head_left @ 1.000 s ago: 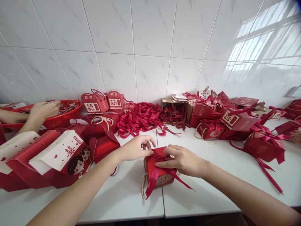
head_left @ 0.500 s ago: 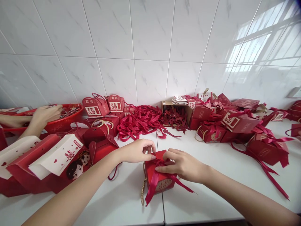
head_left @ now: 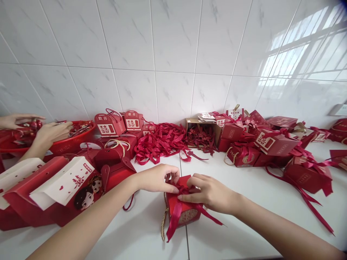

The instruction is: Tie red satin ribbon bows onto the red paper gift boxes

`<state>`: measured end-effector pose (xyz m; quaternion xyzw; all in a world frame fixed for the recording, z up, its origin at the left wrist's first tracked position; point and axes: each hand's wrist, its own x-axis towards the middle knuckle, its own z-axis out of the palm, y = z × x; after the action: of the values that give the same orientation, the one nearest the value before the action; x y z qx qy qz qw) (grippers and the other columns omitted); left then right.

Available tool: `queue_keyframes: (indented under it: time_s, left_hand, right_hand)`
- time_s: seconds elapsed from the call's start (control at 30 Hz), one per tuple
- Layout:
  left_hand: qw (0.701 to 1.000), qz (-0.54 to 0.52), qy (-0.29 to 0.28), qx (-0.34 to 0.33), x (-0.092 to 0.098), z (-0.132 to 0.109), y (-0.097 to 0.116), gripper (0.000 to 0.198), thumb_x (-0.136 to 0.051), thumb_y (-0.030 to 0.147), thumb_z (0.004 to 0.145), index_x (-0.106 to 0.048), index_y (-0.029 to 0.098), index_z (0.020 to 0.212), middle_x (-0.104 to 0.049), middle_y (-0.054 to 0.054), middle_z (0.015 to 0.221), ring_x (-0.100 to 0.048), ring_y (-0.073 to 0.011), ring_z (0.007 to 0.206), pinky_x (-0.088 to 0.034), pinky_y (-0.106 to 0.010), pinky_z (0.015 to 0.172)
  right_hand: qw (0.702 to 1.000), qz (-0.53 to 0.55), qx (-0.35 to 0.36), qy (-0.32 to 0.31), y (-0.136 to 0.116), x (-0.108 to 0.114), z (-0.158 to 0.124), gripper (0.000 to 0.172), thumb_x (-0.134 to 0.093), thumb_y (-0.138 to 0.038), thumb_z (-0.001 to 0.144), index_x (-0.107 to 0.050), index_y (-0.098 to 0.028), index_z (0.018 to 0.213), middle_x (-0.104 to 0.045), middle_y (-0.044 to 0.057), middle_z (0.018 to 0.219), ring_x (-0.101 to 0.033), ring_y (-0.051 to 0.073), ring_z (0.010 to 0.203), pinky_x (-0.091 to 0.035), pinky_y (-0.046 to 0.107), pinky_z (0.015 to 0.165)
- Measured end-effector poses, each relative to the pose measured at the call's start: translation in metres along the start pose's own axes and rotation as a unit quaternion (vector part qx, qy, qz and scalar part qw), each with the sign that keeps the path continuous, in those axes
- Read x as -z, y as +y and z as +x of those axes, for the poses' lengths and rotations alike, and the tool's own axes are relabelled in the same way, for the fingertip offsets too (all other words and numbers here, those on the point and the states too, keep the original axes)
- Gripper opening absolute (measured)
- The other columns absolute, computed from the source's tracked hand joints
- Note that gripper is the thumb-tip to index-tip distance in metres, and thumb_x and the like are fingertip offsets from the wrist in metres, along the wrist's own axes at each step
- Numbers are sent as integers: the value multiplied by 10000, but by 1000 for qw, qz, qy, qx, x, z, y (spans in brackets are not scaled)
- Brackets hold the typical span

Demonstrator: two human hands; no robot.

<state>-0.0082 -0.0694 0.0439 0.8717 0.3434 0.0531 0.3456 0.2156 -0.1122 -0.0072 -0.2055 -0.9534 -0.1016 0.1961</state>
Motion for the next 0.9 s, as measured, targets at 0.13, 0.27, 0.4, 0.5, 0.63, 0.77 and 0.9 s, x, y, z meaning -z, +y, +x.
queue_keyframes:
  time_s: [0.13,0.27,0.4,0.5,0.63,0.77,0.9]
  left_hand:
    - [1000,9,5,7,1,0,2,240,-653,393,724,-548,201,824,-577,15,827,-515,-149,752,-397,-260,656]
    - [999,29,15,20,2,-1,5,221,-595,409,772,-546,203,835,-599,6,851,-516,-151,747,-397,-258,632]
    - [998,63,14,25,2,-3,8,204,-595,396,772,-569,201,828,-606,0,858,-536,-160,758,-389,-259,619]
    - [996,84,18,17,2,-4,12,188,-602,383,769,-582,205,826,-593,0,897,-542,-164,794,-398,-260,653]
    - [997,69,23,18,3,-5,16,225,-644,314,726,-529,228,898,-573,24,886,-530,-150,772,-397,-242,626]
    - [996,79,32,5,3,-6,18,168,-625,269,729,-514,220,845,-570,25,893,-532,-146,790,-402,-237,650]
    - [988,144,40,40,-1,-9,25,103,-571,298,758,-546,205,792,-582,-4,907,-551,-170,784,-400,-260,643]
  right_hand:
    - [1000,-1,3,0,0,1,0,311,-406,-262,964,-636,-289,1171,-578,67,880,-485,158,798,-438,266,713]
    - [1000,-4,5,4,0,1,0,314,-406,-263,963,-633,-287,1179,-572,62,847,-476,155,771,-436,267,703]
    - [1000,-15,0,-7,0,-1,0,313,-407,-264,963,-622,-301,1187,-565,59,841,-472,151,768,-429,264,701]
    - [1000,-15,-1,-8,1,-1,0,312,-411,-269,963,-615,-309,1196,-562,57,843,-469,149,768,-424,259,693]
    - [1000,-3,-3,5,0,-2,-1,306,-424,-275,958,-621,-306,1190,-570,56,858,-471,155,780,-421,264,694]
    - [1000,4,1,15,0,-3,-2,303,-431,-273,956,-626,-300,1186,-566,43,830,-465,154,763,-411,264,680]
    - [1000,-3,2,9,0,-2,-1,305,-421,-268,960,-628,-294,1182,-563,49,831,-457,151,755,-412,263,684]
